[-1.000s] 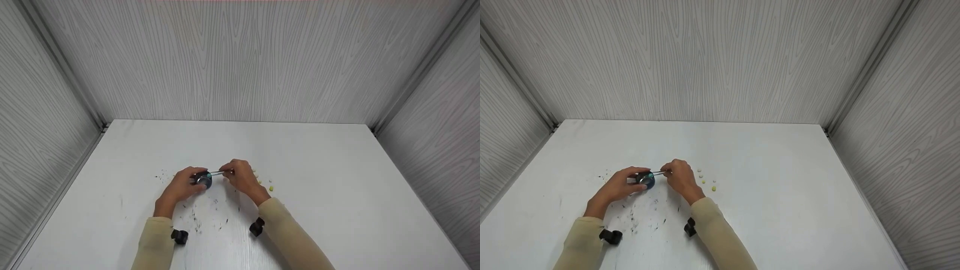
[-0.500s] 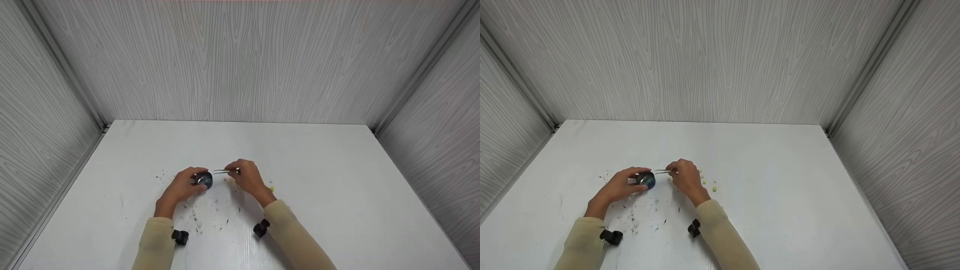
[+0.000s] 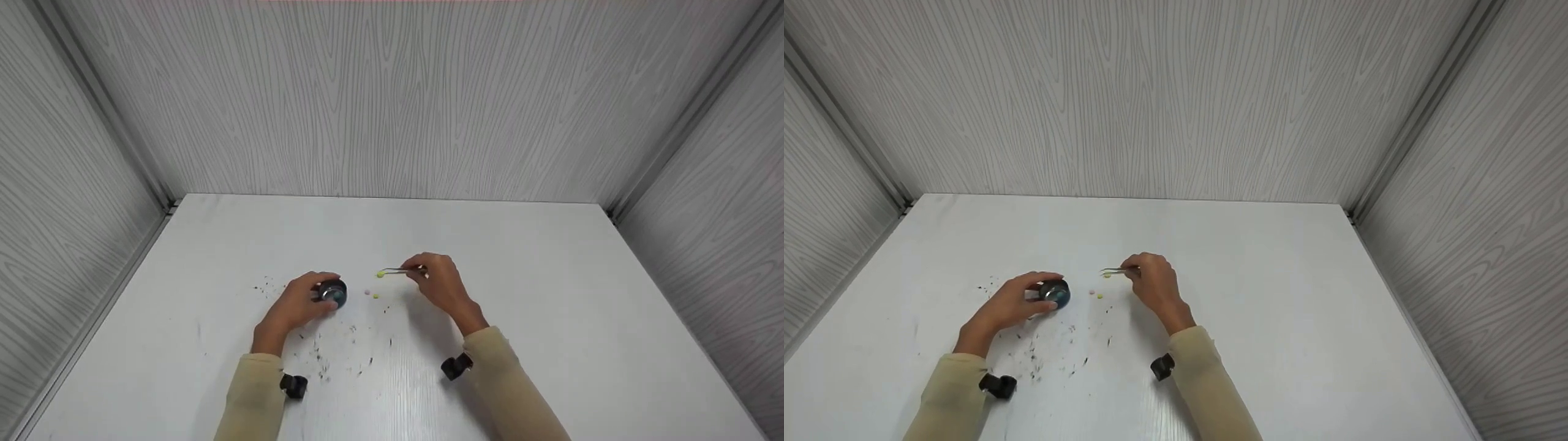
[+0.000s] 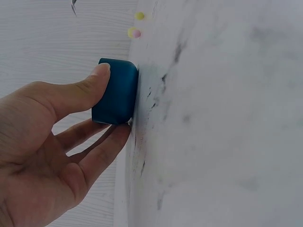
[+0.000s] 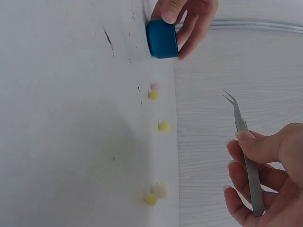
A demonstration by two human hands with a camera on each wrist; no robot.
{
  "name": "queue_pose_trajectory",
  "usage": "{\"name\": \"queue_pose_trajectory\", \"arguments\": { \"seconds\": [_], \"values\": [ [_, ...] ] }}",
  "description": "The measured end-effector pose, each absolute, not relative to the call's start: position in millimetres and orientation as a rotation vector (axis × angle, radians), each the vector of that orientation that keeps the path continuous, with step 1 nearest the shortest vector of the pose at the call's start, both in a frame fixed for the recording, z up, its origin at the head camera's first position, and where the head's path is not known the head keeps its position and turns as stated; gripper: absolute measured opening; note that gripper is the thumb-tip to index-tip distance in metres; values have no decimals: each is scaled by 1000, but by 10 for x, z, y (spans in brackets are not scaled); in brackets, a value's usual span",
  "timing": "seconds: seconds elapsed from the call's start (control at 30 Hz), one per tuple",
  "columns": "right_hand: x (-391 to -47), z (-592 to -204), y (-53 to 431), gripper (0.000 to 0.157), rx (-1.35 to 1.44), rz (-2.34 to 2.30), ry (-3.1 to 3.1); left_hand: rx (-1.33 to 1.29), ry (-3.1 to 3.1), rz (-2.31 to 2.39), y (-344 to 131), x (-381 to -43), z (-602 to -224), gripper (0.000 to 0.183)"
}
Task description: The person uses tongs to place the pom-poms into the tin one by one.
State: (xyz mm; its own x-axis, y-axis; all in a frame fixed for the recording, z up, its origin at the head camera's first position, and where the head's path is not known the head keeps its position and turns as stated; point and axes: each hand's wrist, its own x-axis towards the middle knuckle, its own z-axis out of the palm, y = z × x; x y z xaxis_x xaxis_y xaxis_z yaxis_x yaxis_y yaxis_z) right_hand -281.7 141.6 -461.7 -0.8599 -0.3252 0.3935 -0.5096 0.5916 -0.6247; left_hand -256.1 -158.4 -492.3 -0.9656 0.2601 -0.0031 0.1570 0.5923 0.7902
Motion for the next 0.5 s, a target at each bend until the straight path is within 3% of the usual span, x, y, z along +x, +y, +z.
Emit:
{"name": "queue_pose_trajectory", "arguments": {
  "seconds": [0.5],
  "values": [
    [-2784, -4566, 1914, 13, 498, 970, -2692, 375, 2712, 1290, -1589, -2564, -4937, 53]
  ]
}}
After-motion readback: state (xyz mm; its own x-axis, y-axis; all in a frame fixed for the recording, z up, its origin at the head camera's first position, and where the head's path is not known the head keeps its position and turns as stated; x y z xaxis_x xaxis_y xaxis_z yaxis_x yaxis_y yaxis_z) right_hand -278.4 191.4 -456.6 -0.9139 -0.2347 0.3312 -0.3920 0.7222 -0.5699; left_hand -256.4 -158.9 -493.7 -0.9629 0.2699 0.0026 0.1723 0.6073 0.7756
